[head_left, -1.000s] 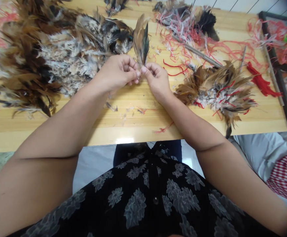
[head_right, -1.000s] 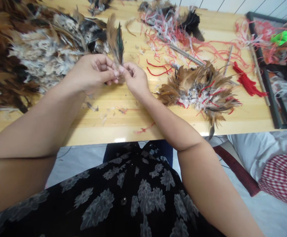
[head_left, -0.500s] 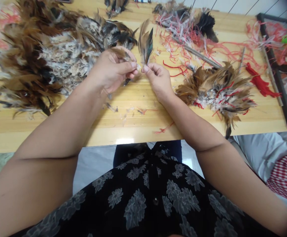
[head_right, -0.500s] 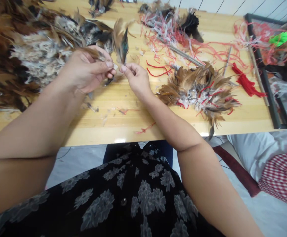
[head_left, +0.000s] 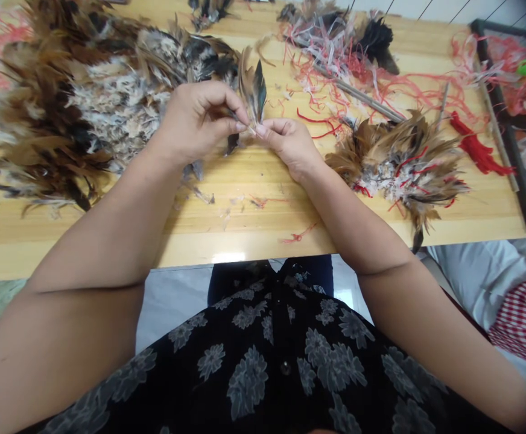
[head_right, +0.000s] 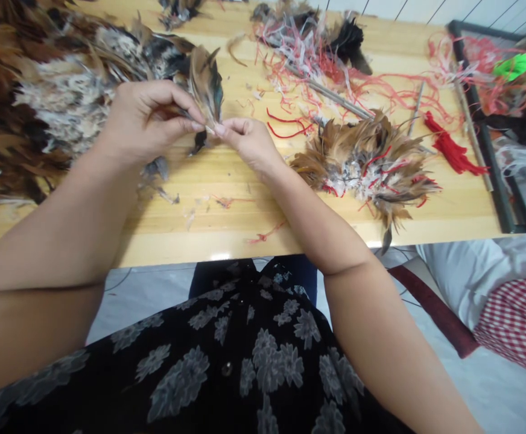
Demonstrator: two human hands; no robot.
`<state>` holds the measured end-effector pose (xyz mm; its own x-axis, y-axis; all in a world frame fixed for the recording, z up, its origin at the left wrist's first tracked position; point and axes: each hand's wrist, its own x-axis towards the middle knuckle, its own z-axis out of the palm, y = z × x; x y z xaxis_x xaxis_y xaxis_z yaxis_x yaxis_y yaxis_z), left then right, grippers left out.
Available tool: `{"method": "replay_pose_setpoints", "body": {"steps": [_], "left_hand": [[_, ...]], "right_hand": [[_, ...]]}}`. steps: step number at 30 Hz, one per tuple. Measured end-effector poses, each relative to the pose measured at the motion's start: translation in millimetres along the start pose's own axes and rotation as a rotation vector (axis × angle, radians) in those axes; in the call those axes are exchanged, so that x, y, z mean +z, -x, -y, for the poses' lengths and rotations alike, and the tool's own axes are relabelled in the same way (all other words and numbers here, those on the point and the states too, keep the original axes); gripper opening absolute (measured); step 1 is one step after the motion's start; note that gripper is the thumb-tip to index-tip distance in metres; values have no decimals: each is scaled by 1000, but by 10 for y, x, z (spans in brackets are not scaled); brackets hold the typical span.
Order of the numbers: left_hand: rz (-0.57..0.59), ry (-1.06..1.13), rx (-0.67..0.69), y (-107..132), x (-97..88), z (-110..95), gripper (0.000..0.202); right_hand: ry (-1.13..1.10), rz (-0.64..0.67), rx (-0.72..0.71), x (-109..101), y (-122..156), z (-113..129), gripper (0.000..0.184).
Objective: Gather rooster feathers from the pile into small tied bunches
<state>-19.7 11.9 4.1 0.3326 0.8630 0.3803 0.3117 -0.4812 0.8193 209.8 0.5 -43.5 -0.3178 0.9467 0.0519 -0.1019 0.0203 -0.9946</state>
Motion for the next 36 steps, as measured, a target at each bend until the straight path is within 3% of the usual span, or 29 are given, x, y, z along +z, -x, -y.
{"method": "replay_pose_setpoints", "body": {"steps": [4, 10, 15, 18, 19, 22, 25, 30, 36], "left_hand": [[42, -55, 93, 0, -33, -23, 6], [63, -130, 239, -34, -39, 104, 8], [94, -210, 281, -30, -56, 142, 15], [95, -212, 279, -13, -51, 111, 9], [70, -207, 256, -9, -41, 103, 7], [-114, -90, 117, -12, 21, 118, 28], [-242, 59, -83, -24, 123, 181, 24], [-81, 118, -290, 11, 290, 131, 22], [-108, 91, -363, 43, 376, -35, 31]], "right_hand": [[30, -14, 9, 9, 15, 31, 63], [105, 0, 33, -8, -4, 40, 58], [133, 39, 50, -26, 4, 48, 54], [179, 51, 26, 2, 4, 54, 61], [189, 48, 10, 17, 4, 57, 65], [200, 12, -33, 51, 2, 62, 74], [217, -46, -69, 44, -19, 22, 73], [370, -94, -128, -1, -78, -164, 60], [624, -99, -229, -8, -97, -318, 42]]}}
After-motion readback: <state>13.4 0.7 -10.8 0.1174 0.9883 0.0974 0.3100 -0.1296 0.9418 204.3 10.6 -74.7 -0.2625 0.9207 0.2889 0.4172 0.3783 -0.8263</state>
